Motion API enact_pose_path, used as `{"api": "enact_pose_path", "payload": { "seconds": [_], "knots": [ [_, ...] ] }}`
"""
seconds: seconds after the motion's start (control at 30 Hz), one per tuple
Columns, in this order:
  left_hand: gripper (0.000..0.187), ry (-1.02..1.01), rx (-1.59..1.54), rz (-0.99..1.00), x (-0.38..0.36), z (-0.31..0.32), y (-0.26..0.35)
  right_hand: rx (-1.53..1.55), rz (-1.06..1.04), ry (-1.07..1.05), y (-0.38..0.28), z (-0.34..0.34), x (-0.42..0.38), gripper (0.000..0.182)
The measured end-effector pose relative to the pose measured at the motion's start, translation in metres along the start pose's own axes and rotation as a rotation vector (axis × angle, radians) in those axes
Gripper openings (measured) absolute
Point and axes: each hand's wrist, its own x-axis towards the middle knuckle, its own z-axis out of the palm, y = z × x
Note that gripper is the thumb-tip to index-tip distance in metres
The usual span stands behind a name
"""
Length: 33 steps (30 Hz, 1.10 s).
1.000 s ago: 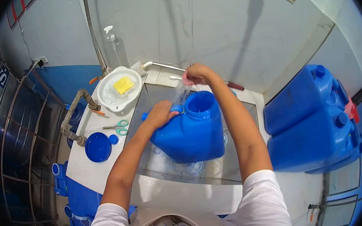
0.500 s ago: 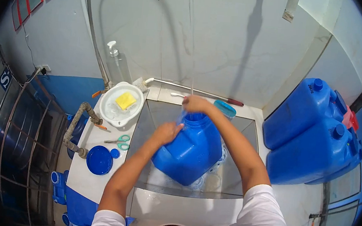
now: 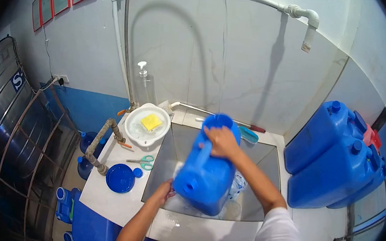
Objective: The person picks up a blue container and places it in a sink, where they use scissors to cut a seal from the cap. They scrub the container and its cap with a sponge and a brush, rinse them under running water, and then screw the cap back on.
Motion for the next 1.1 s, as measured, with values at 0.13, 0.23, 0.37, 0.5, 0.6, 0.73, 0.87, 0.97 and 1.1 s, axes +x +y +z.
{"api": "enact_pose_path", "payload": {
  "seconds": [0.13,0.23,0.37,0.5,0.6,0.73,0.87,0.97,1.1],
  "knots": [
    [0.051,-0.152,-0.296,-0.143,-0.013,-0.033,0.007,0.010,0.142,0.154,0.013,-0.097,0.110,0.043],
    [0.051,0.016,-0.634,0.264,-0.042,0.001,0.036,-0.015,0.260,0.206,0.028,-0.140,0.152,0.040],
    [0.050,-0.187,-0.676,0.125,-0.097,0.015,0.005,-0.052,0.438,-0.164,0.045,-0.126,0.168,0.044],
    [0.056,-0.089,-0.795,0.101,-0.211,-0.032,0.065,0.051,0.565,-0.110,0.021,-0.124,0.164,0.049],
    [0.054,-0.098,-0.636,0.381,-0.226,-0.063,0.085,0.077,0.666,-0.017,0.012,-0.143,0.165,0.046],
    [0.051,0.051,-0.629,0.406,-0.190,-0.037,0.057,0.095,0.689,0.039,0.026,-0.136,0.158,0.042],
    [0.057,0.025,-0.685,0.263,-0.189,-0.067,0.010,0.052,0.577,-0.130,0.016,-0.100,0.146,0.043],
    [0.049,0.020,-0.519,0.422,-0.254,-0.074,0.075,0.112,0.631,-0.085,-0.011,-0.123,0.159,0.044],
    [0.050,0.202,-0.507,0.495,-0.203,-0.080,0.056,0.173,0.722,0.009,0.008,-0.121,0.168,0.043]
  ]
}}
